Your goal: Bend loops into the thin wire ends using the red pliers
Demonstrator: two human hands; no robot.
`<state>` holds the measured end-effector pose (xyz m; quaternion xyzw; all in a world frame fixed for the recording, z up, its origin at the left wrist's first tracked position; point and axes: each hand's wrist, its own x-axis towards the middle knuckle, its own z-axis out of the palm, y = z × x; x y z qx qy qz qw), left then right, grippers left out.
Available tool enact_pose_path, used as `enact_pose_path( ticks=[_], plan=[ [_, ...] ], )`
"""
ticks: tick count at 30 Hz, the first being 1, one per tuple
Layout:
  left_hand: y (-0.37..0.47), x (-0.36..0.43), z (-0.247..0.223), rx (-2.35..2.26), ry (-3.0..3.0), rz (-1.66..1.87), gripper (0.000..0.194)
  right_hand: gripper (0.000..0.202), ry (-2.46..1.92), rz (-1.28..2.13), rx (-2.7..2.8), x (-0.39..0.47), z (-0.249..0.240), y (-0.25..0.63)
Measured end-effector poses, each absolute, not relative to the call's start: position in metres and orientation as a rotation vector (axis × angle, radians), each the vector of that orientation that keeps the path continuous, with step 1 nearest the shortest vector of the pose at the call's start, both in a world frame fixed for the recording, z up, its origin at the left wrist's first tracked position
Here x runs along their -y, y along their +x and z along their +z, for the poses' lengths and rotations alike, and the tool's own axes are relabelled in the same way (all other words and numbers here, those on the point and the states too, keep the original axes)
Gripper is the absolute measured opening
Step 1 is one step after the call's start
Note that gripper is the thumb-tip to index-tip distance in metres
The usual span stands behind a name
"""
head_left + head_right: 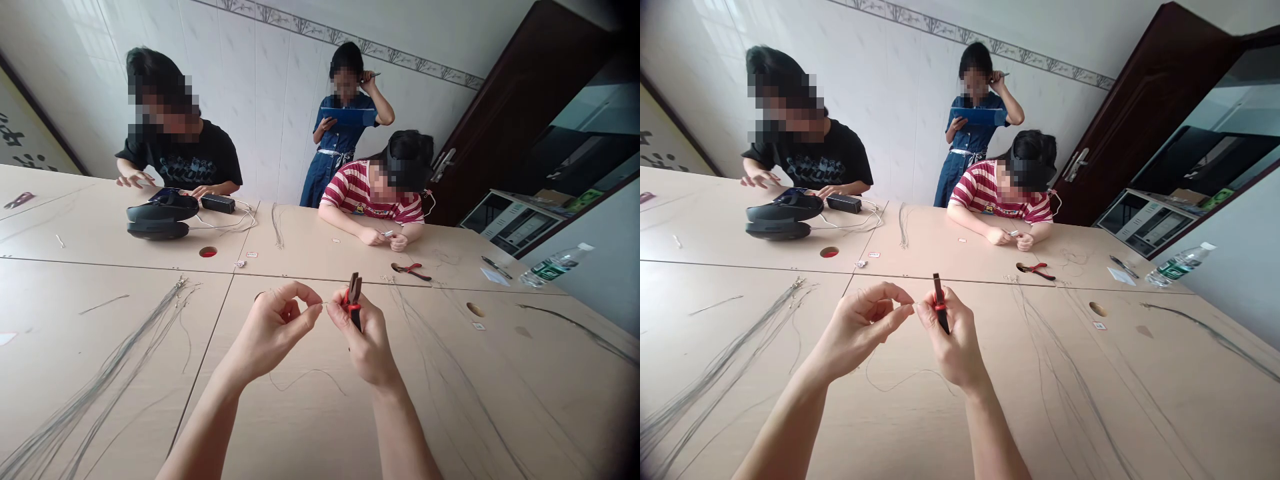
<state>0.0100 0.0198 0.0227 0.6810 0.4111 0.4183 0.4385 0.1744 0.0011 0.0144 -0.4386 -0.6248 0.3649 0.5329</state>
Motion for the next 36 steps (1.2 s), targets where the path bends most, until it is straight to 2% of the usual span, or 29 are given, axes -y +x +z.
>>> enact_pose_path(
  ticks=[16, 28, 36],
  plan=[
    [0.013, -0.019, 0.025, -1.131, 1.751, 1.102, 0.012, 0.023, -1.144, 0.672, 1.435, 0.002, 0.016, 0.175],
    [0.019, -0.019, 0.023, -1.167, 1.757, 1.224, 0.015, 0.025, -1.036, 0.911, 1.333, 0.0, 0.012, 0.162],
    [0.018, -0.02, 0.02, -1.115, 1.697, 1.209, 0.02, 0.028, -1.053, 0.955, 1.339, -0.001, 0.008, 0.163]
  ],
)
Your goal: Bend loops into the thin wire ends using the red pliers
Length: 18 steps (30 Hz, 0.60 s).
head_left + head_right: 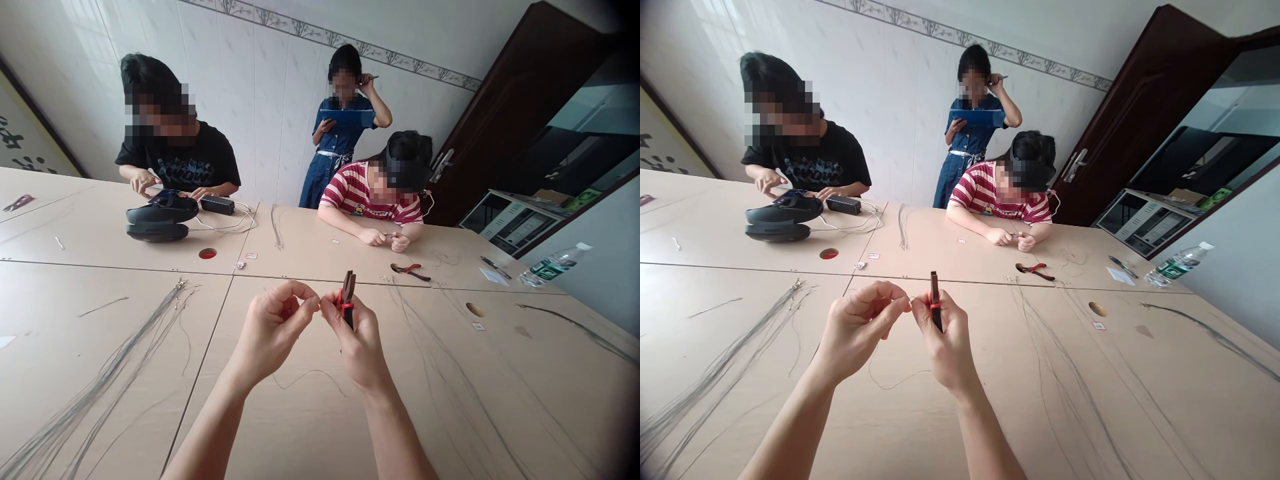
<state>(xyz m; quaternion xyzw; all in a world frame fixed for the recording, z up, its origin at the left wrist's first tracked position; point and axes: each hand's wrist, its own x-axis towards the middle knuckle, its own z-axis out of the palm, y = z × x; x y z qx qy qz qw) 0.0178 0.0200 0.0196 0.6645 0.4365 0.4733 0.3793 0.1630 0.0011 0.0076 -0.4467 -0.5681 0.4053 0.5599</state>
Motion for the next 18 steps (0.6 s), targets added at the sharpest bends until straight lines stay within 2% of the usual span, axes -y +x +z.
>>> enact_pose_path(
  ticks=[11, 18],
  plan=[
    [0.013, -0.02, 0.021, -1.058, 1.779, 1.026, 0.013, 0.027, -1.083, 0.805, 1.357, -0.002, 0.013, 0.171],
    [0.015, -0.019, 0.022, -1.097, 1.778, 1.086, 0.014, 0.024, -1.047, 0.812, 1.448, 0.004, 0.019, 0.174]
  ],
)
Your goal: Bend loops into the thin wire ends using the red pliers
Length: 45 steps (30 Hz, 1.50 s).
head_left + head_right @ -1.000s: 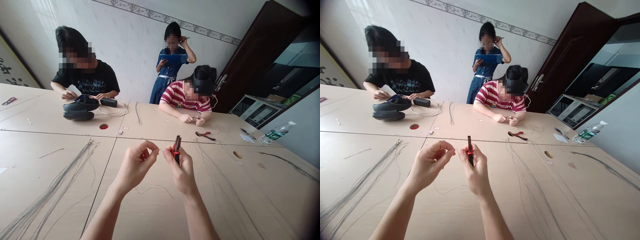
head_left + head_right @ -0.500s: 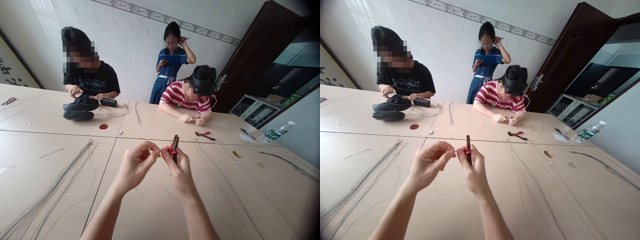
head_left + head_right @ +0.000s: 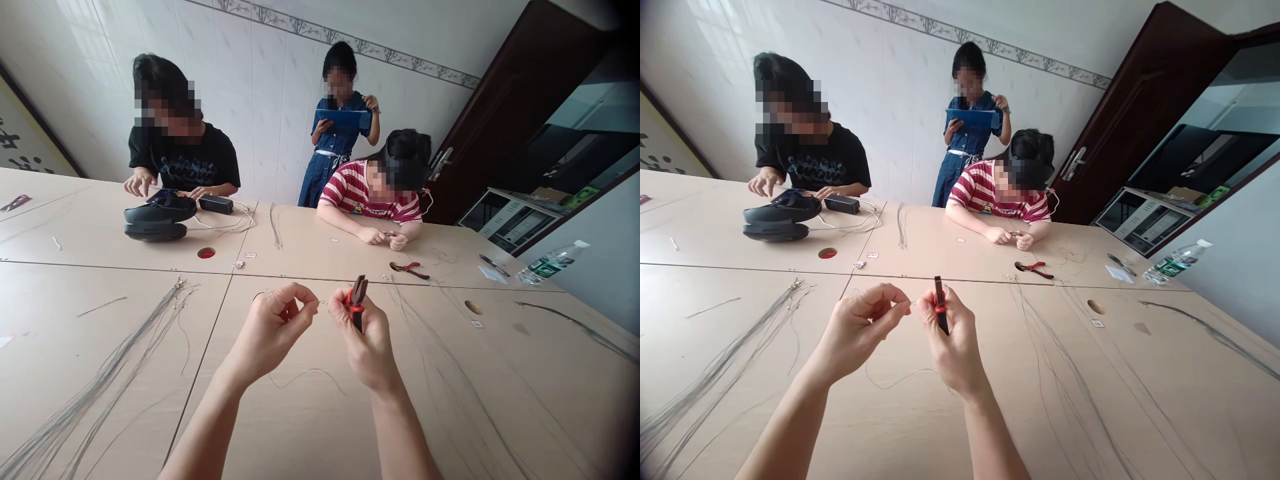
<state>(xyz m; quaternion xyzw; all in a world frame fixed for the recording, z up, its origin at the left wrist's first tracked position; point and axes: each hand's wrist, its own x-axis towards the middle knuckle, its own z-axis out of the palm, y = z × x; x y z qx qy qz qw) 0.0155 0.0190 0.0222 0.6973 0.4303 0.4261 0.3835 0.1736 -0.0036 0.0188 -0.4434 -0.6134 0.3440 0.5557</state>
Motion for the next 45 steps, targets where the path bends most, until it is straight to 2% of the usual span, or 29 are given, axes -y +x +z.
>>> enact_pose_path(
  ticks=[7, 15, 28, 45],
  plan=[
    [0.0101, -0.0208, 0.0193, -1.09, 1.729, 1.155, 0.018, 0.018, -1.042, 0.762, 1.476, 0.0025, 0.0172, 0.178],
    [0.0082, -0.0224, 0.0182, -1.068, 1.767, 1.066, 0.02, 0.011, -1.047, 0.767, 1.549, -0.0028, 0.0114, 0.1812],
    [0.0107, -0.0208, 0.0252, -1.008, 1.735, 1.034, 0.012, 0.019, -1.024, 0.705, 1.583, -0.002, 0.0141, 0.1782],
    [0.0068, -0.0205, 0.0209, -1.053, 1.748, 1.097, 0.022, 0.022, -1.032, 0.789, 1.599, 0.0001, 0.015, 0.1816]
  ],
)
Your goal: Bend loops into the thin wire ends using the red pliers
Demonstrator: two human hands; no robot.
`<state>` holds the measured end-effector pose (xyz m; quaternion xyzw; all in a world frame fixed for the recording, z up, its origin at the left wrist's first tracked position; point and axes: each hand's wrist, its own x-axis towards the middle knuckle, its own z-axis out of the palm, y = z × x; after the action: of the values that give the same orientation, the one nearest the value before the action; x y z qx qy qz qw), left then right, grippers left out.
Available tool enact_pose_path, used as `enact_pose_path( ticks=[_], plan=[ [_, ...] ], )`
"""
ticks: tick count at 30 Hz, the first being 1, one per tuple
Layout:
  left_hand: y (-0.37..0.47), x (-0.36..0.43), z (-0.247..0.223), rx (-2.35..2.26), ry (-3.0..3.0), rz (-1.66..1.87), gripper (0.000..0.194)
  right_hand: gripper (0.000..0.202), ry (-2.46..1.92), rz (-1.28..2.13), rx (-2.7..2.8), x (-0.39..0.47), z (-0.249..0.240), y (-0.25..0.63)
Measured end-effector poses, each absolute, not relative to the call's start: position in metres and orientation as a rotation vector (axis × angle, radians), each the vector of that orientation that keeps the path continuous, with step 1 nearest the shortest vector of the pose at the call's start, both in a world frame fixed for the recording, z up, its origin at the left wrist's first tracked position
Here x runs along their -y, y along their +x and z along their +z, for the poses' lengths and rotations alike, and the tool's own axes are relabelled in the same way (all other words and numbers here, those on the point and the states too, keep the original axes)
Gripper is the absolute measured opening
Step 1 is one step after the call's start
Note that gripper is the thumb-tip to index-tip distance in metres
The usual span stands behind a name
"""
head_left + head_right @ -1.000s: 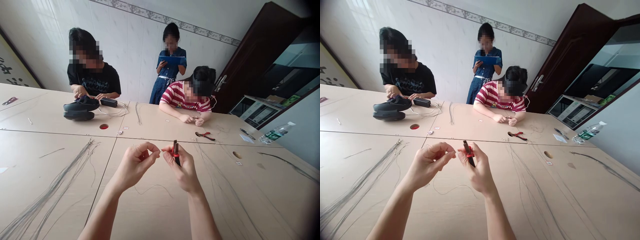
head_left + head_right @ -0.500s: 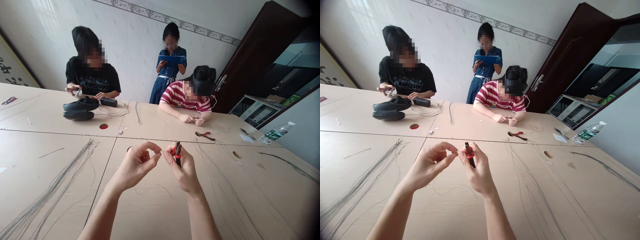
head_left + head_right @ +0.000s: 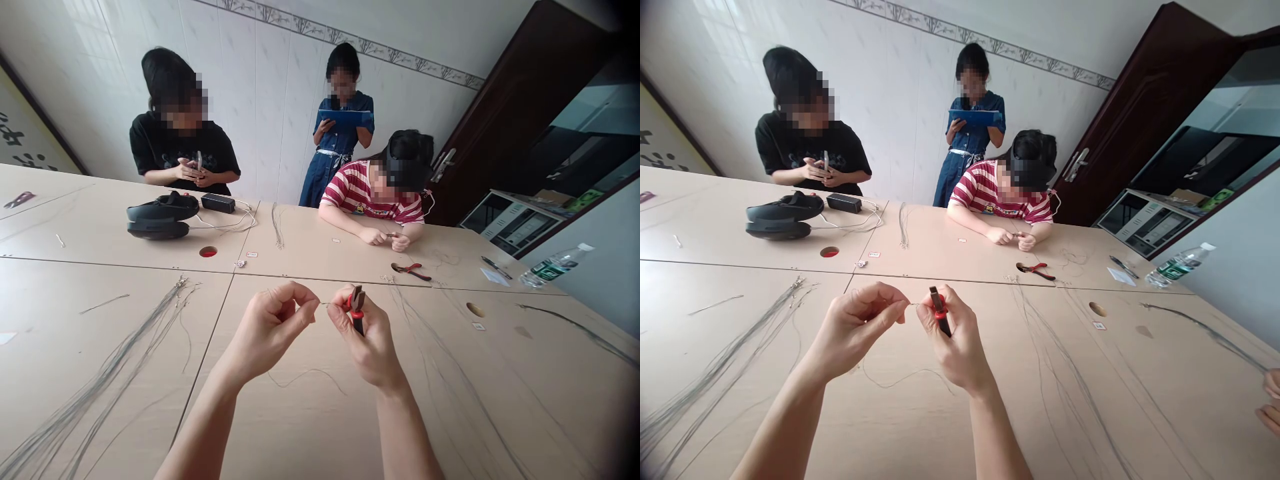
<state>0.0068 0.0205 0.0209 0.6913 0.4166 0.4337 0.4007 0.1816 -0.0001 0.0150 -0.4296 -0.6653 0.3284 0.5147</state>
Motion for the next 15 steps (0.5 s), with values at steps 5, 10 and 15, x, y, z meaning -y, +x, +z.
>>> enact_pose_path(
  ticks=[5, 10, 15],
  plan=[
    [0.0073, -0.0195, 0.0208, -1.044, 1.756, 1.114, 0.022, 0.022, -1.037, 0.785, 1.596, 0.0, 0.0141, 0.1813],
    [0.0072, -0.0172, 0.023, -1.065, 1.737, 1.102, 0.017, 0.023, -1.032, 0.764, 1.589, 0.0005, 0.0163, 0.1803],
    [0.0076, -0.0166, 0.0237, -1.07, 1.744, 1.073, 0.013, 0.022, -1.04, 0.73, 1.58, 0.0001, 0.0164, 0.1803]
  ],
)
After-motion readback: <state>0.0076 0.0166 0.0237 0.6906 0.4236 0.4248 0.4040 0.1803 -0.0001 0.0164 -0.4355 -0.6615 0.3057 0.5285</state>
